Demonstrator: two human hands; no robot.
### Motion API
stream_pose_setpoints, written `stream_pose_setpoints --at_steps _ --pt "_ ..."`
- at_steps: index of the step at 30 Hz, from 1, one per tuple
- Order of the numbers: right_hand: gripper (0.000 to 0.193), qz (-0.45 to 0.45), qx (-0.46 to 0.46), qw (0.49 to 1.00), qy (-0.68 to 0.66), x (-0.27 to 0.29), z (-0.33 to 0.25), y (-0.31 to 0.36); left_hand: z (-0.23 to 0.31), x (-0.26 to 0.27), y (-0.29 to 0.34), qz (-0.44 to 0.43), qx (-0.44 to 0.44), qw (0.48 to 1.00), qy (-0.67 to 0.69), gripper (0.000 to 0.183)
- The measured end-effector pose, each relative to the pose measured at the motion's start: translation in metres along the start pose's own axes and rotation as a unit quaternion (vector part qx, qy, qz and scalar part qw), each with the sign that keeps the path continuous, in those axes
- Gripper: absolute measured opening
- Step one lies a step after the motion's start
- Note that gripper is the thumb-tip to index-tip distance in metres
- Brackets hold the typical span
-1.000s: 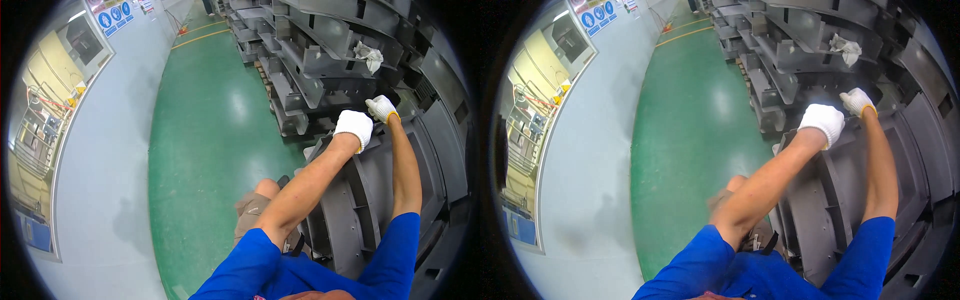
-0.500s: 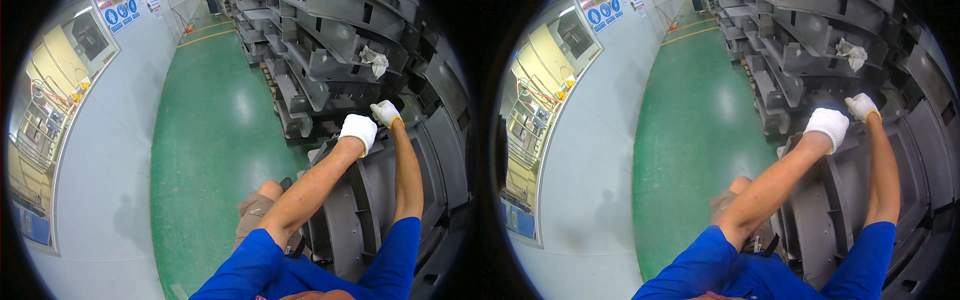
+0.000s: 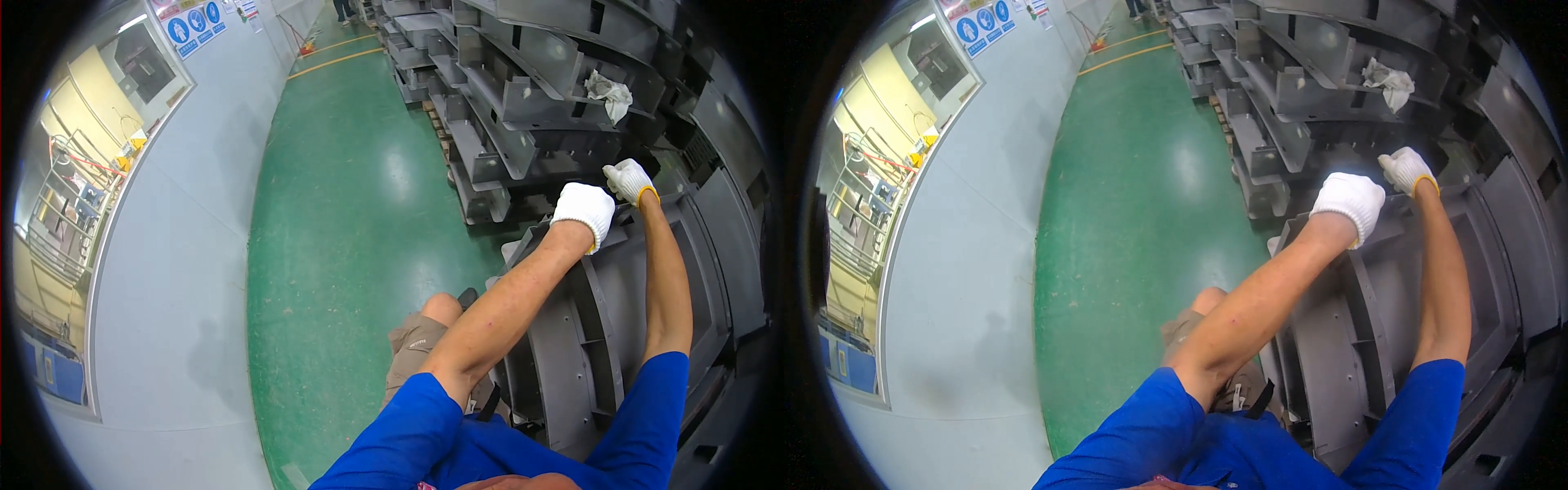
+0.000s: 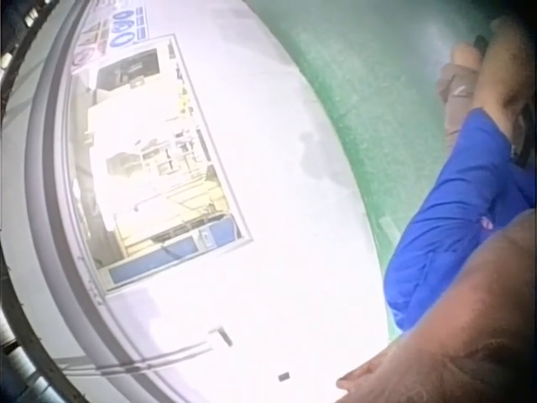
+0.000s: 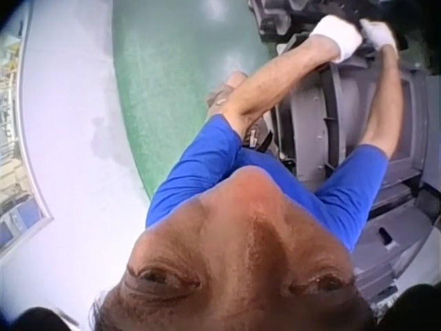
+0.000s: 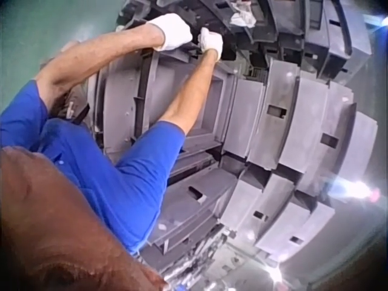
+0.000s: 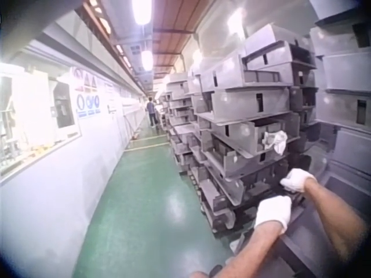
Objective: The person wipes down large fabricated metal components stacked on pallets, using gloved hands to clean the surfaces.
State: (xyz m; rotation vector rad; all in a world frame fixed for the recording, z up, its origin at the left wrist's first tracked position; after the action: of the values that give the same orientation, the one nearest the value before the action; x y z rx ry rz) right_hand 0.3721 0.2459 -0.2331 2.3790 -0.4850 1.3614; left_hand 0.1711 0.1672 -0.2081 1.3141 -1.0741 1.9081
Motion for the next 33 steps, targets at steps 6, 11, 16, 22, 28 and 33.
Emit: stream_pose_setpoints --at_steps 6,11,16,22,28,33 --pt "0.04 0.003 0.001 1.0 0.006 -0.0029 -0.0031 0.0024 -0.002 -0.0022 0.0004 -0.002 0.007 1.0 0.002 0.015" --pt "0.04 0.002 0.005 1.0 -0.005 -0.0011 -0.0018 0.0033 -0.0012 -0.0015 -0.0006 0.014 0.005 1.0 0.007 0.016" --pt "0.038 0.007 -0.003 1.0 -0.005 -0.0004 -0.0045 0.006 -0.0006 -0.0013 -0.0005 0.016 0.004 1.0 0.01 0.016" --pt "0.039 0.003 -0.007 1.0 -0.001 -0.0008 -0.0037 0.0045 -0.001 -0.001 -0.0006 0.028 0.002 1.0 -0.002 0.015" --pt "0.039 0.011 -0.007 1.0 -0.022 -0.0014 -0.0017 0.0039 -0.0011 -0.0022 -0.001 0.029 0.005 1.0 0.002 0.015" --pt "0.039 0.006 -0.002 1.0 -0.004 -0.0017 -0.0048 0.006 -0.0017 -0.0057 -0.0019 0.005 0.014 1.0 0.003 0.018"
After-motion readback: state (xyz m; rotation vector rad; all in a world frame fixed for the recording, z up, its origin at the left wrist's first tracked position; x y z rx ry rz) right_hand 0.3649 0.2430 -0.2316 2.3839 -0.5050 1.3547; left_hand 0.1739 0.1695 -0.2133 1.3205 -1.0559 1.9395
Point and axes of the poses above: each hand's wrist, its own y-axis away from the middle knuckle, its own x-axis out of the back of the hand, z = x × y, the point moved 4 cm from there along -y, towards the middle knuckle, and after that the axes turned 11 degrees about -x, right-handed, at the moved point
